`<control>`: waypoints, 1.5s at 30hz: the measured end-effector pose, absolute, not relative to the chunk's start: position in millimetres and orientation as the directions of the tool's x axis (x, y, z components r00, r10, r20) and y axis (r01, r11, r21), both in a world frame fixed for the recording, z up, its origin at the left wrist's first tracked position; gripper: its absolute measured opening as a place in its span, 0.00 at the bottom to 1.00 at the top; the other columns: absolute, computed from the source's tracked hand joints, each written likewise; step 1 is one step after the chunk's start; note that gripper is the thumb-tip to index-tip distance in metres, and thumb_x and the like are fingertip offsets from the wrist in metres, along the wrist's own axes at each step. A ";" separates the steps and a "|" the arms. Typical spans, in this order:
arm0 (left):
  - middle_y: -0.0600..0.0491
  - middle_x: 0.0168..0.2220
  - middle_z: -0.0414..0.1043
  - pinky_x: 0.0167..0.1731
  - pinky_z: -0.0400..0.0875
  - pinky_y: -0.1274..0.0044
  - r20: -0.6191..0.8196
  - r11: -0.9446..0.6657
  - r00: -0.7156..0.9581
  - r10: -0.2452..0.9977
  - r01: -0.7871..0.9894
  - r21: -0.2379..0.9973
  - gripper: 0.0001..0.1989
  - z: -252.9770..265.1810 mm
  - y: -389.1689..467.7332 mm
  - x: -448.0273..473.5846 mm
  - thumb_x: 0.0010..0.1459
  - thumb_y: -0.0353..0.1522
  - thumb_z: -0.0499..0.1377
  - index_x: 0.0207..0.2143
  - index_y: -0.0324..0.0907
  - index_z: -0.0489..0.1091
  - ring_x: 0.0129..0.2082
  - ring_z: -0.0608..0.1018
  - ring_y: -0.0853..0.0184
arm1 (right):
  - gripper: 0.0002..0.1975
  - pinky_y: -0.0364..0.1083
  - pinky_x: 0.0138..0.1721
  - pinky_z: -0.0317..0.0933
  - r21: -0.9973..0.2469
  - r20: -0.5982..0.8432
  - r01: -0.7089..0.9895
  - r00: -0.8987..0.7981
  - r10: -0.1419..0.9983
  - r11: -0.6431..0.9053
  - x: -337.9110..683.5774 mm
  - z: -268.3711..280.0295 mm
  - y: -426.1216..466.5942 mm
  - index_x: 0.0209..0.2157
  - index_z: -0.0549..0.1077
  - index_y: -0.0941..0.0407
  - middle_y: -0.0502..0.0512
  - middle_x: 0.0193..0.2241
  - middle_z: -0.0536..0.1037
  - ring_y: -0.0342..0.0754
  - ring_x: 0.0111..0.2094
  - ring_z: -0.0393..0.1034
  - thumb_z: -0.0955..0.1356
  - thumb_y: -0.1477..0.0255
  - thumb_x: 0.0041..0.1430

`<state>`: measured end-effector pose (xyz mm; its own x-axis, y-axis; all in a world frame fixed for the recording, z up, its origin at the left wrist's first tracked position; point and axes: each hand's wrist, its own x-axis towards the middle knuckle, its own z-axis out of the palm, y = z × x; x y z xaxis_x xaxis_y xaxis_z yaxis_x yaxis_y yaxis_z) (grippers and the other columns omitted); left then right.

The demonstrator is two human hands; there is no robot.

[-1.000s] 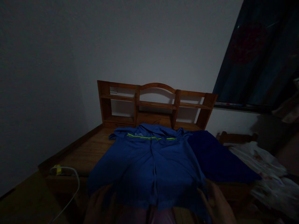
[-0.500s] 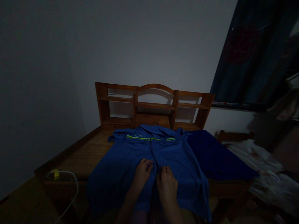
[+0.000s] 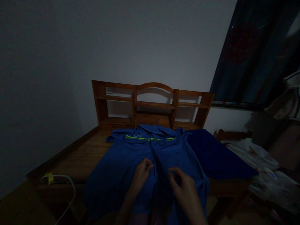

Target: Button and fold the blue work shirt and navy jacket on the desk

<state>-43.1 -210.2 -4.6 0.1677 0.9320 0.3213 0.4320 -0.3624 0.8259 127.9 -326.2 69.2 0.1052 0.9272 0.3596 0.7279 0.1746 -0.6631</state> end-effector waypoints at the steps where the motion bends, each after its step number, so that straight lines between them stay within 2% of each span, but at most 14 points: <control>1: 0.51 0.33 0.71 0.34 0.64 0.75 0.317 -0.361 0.172 0.933 0.417 0.835 0.07 -4.4 -209.1 -44.3 0.54 0.35 0.52 0.33 0.42 0.66 0.32 0.73 0.65 | 0.13 0.41 0.33 0.60 -0.700 0.373 0.676 0.067 0.925 0.233 117.8 70.1 -324.4 0.42 0.73 0.54 0.54 0.33 0.77 0.46 0.32 0.71 0.61 0.70 0.59; 4: 0.52 0.29 0.70 0.31 0.64 0.77 0.310 -0.357 0.184 0.933 0.347 0.867 0.07 -4.5 -205.3 -48.3 0.54 0.35 0.52 0.31 0.41 0.66 0.30 0.73 0.66 | 0.12 0.40 0.29 0.58 -0.757 0.344 0.564 -0.085 0.935 0.330 87.5 53.6 -314.2 0.41 0.75 0.54 0.51 0.27 0.76 0.44 0.27 0.69 0.63 0.71 0.57; 6: 0.54 0.24 0.68 0.26 0.64 0.78 0.260 -0.310 0.200 0.945 0.281 0.908 0.08 -5.5 -202.6 -51.1 0.54 0.36 0.52 0.30 0.40 0.65 0.24 0.72 0.68 | 0.11 0.39 0.27 0.58 -0.792 0.316 0.502 -0.150 0.937 0.348 77.1 36.2 -305.1 0.39 0.75 0.55 0.50 0.24 0.75 0.43 0.25 0.68 0.64 0.71 0.56; 9: 0.56 0.21 0.67 0.22 0.64 0.78 0.194 -0.239 0.279 0.940 0.136 0.962 0.09 -7.0 -199.4 -55.2 0.54 0.37 0.54 0.31 0.39 0.65 0.20 0.71 0.69 | 0.11 0.40 0.32 0.60 -0.813 0.396 0.445 -0.052 0.917 0.376 81.1 21.2 -290.1 0.38 0.75 0.55 0.51 0.29 0.76 0.44 0.30 0.70 0.63 0.69 0.59; 12: 0.54 0.24 0.69 0.26 0.69 0.76 0.184 -0.206 0.337 0.923 0.030 0.978 0.09 -6.9 -198.1 -58.1 0.51 0.36 0.57 0.32 0.38 0.65 0.24 0.74 0.68 | 0.11 0.42 0.37 0.60 -0.783 0.496 0.482 0.101 0.862 0.394 96.0 21.6 -274.1 0.39 0.74 0.55 0.53 0.35 0.75 0.45 0.36 0.69 0.62 0.70 0.60; 14: 0.53 0.25 0.70 0.29 0.70 0.75 0.175 -0.189 0.339 0.924 0.009 0.982 0.09 -6.4 -198.4 -59.2 0.49 0.34 0.58 0.32 0.38 0.66 0.26 0.75 0.67 | 0.09 0.42 0.36 0.60 -0.769 0.496 0.506 0.086 0.864 0.391 103.3 22.7 -264.3 0.36 0.74 0.55 0.53 0.34 0.75 0.45 0.34 0.69 0.62 0.71 0.58; 19: 0.53 0.24 0.71 0.30 0.70 0.76 0.202 -0.225 0.317 0.927 0.039 0.974 0.08 -7.1 -201.3 -59.9 0.49 0.32 0.58 0.33 0.38 0.66 0.26 0.76 0.66 | 0.08 0.41 0.32 0.60 -0.774 0.463 0.499 0.026 0.886 0.390 105.2 13.3 -251.9 0.32 0.75 0.56 0.52 0.30 0.75 0.44 0.30 0.69 0.64 0.74 0.55; 31: 0.54 0.26 0.70 0.31 0.69 0.77 0.279 -0.321 0.303 0.911 0.097 0.942 0.06 -5.7 -209.5 -58.1 0.53 0.31 0.55 0.35 0.39 0.66 0.27 0.75 0.68 | 0.12 0.42 0.30 0.59 -0.767 0.466 0.509 0.020 0.885 0.392 105.2 1.8 -249.4 0.40 0.77 0.53 0.53 0.31 0.75 0.44 0.29 0.69 0.63 0.72 0.58; 35: 0.53 0.27 0.70 0.31 0.68 0.78 0.312 -0.356 0.283 0.907 0.122 0.926 0.05 2.3 -207.6 -55.8 0.53 0.30 0.54 0.34 0.40 0.66 0.27 0.74 0.69 | 0.13 0.42 0.31 0.60 -0.802 0.436 0.449 -0.013 0.900 0.395 108.1 1.8 -245.9 0.44 0.75 0.53 0.53 0.31 0.74 0.44 0.30 0.68 0.63 0.69 0.59; 41: 0.53 0.27 0.71 0.30 0.68 0.79 0.340 -0.370 0.201 0.919 0.141 0.918 0.05 11.5 -199.7 -39.0 0.52 0.29 0.53 0.33 0.40 0.67 0.28 0.75 0.69 | 0.17 0.42 0.29 0.60 -0.887 0.394 0.258 -0.012 0.919 0.384 119.7 2.9 -239.7 0.47 0.73 0.55 0.54 0.32 0.73 0.44 0.30 0.67 0.64 0.64 0.59; 45: 0.52 0.30 0.73 0.34 0.68 0.79 0.355 -0.383 0.183 0.917 0.152 0.911 0.06 0.0 -201.8 -33.1 0.53 0.29 0.52 0.32 0.40 0.68 0.32 0.76 0.68 | 0.16 0.41 0.27 0.59 -0.883 0.400 0.261 -0.014 0.916 0.389 121.0 3.8 -241.2 0.45 0.75 0.56 0.54 0.31 0.73 0.43 0.27 0.66 0.64 0.64 0.59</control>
<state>-33.1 -201.8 0.0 0.1826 0.9168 0.3551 0.1517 -0.3831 0.9111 121.0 -241.2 3.8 -0.0144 0.9165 0.3998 0.2615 0.3894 -0.8832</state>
